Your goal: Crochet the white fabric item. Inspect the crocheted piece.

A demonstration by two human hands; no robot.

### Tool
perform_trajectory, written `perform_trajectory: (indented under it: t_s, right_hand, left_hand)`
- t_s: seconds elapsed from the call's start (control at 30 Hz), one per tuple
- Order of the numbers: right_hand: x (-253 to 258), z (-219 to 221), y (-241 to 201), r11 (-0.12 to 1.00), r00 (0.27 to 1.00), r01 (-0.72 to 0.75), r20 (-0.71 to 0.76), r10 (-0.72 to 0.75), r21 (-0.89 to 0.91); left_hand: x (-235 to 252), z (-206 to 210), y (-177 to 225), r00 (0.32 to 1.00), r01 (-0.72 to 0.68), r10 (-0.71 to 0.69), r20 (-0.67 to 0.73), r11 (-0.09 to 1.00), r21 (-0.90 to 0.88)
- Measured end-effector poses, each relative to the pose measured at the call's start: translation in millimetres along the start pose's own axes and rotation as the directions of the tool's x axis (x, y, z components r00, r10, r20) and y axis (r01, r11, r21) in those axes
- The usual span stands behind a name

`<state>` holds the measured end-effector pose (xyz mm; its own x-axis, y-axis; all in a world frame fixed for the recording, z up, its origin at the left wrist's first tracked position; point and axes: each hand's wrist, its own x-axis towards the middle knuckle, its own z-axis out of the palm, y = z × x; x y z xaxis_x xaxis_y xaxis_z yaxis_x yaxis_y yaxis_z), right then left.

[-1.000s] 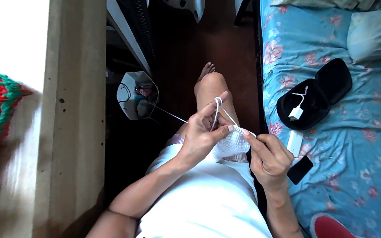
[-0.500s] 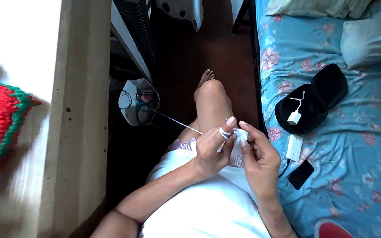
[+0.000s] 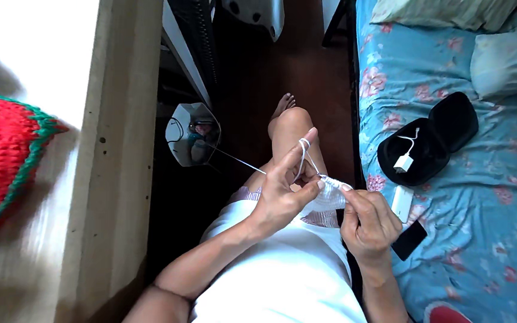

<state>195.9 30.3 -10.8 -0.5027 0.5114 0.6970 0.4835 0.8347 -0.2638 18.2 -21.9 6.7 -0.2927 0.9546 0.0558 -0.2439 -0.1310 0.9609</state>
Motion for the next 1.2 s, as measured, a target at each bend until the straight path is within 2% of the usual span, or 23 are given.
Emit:
perform_trajectory:
  t_s: [0.17, 0.4, 0.7, 0.8, 0.87, 0.97, 1.07, 1.13, 1.2]
  right_hand:
    - [-3.7, -1.1, 6.5, 1.000, 1.000, 0.029, -0.006, -0.029, 0.009]
    - [-7.9, -3.8, 11.5, 0.998, 0.999, 0.035, 0.011, -0.036, 0.048]
    - [-8.7, -10.2, 17.5, 0.995, 0.995, 0.067, 0.066, -0.072, 0.073]
    - [-9.3, -10.2, 20.1, 0.991, 0.996, 0.041, 0.073, -0.050, 0.128]
    - [-9.3, -8.3, 20.3, 0.974, 0.996, -0.024, 0.084, 0.005, 0.226]
    - [-7.1, -6.2, 14.6, 0.847, 0.970, -0.235, 0.174, 0.171, 0.478]
    - [-0.7, -5.8, 7.7, 0.598, 0.895, -0.445, 0.306, 0.325, 0.667]
    - [3.9, -3.5, 8.3, 0.445, 0.849, -0.519, 0.383, 0.363, 0.730]
    - [8.3, -1.2, 10.1, 0.349, 0.814, -0.565, 0.436, 0.384, 0.747]
  left_hand:
    - [2.8, -3.8, 4.5, 0.999, 0.043, -0.043, 0.023, 0.999, 0.005]
    - [7.3, -10.0, 1.4, 0.975, 0.217, -0.204, 0.083, 0.952, -0.214]
    - [10.8, -17.8, -1.2, 0.922, 0.383, -0.337, 0.190, 0.867, -0.318]
    - [12.1, -19.5, -3.0, 0.903, 0.426, -0.371, 0.219, 0.840, -0.336]
    - [11.7, -18.6, -4.9, 0.915, 0.394, -0.338, 0.219, 0.864, -0.313]
    - [6.3, -8.2, -5.5, 0.971, 0.181, -0.153, 0.185, 0.972, -0.147]
    - [-1.0, 6.3, -7.2, 0.990, -0.005, 0.009, 0.140, 1.000, -0.030]
    - [-0.2, 11.1, -10.6, 0.993, -0.002, 0.011, 0.121, 0.997, -0.079]
    - [4.8, 6.7, -15.0, 0.988, 0.101, -0.076, 0.135, 0.977, -0.188]
